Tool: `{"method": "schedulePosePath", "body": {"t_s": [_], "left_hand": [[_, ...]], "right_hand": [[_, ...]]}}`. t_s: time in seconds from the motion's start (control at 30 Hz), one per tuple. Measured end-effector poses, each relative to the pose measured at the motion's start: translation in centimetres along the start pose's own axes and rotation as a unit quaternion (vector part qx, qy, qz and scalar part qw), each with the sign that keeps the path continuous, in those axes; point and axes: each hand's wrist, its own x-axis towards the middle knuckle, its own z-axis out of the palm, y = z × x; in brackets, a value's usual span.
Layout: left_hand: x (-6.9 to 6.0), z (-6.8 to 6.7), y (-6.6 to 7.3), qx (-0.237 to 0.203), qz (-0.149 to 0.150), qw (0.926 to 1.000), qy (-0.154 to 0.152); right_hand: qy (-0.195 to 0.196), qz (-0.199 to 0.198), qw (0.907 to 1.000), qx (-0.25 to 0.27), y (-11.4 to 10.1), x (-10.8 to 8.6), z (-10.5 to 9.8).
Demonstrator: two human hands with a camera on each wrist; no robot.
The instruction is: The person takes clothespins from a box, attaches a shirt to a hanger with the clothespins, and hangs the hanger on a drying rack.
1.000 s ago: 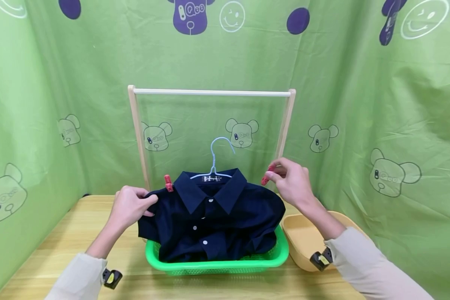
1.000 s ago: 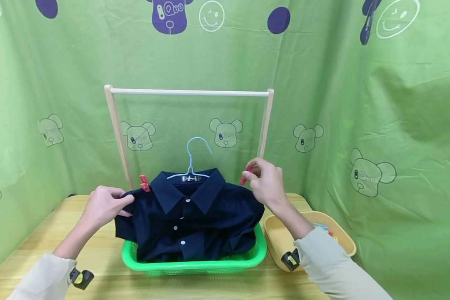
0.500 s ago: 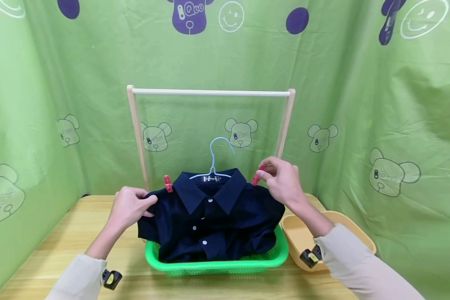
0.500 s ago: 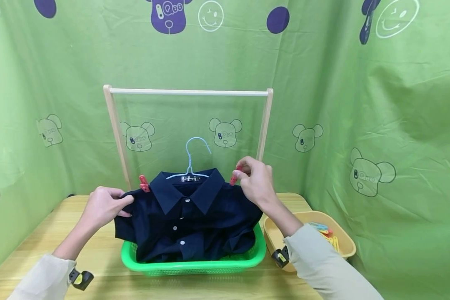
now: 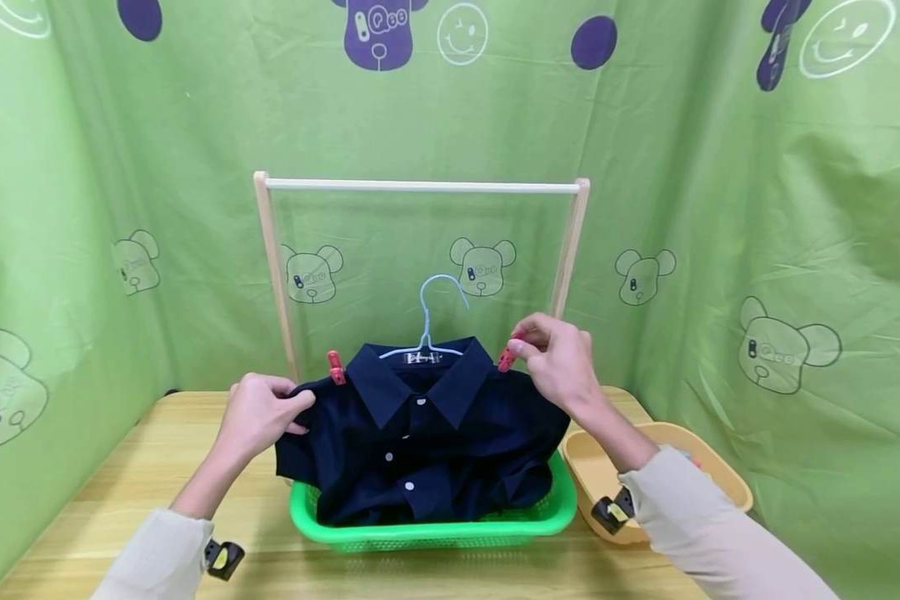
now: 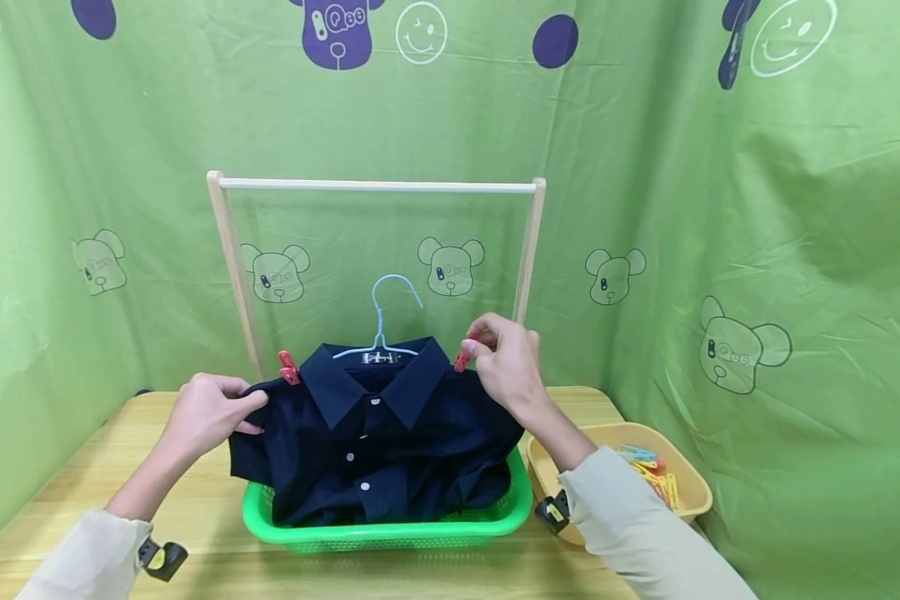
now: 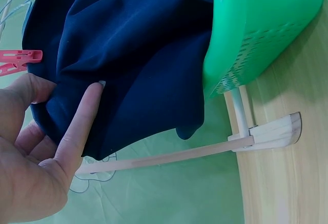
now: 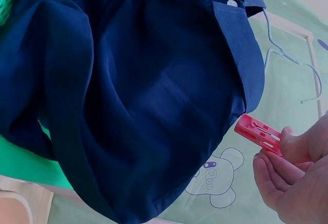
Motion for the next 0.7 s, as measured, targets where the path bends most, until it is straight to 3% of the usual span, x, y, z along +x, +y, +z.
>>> {"method": "schedulePosePath", "body": {"t_s": [0.3,0.7], "left_hand": [[-0.09,0.21,0.13,0.006,-0.002,0.9999,0.010],[-0.24,0.52,0.25,0.011,-0.001,0.9998,0.015]], "right_hand": [[0.010,-0.016,0.9998,0.007,0.16,0.04,0.20],[0.011,-0.003,0.9999,0.008,0.30,-0.10,0.34]]}}
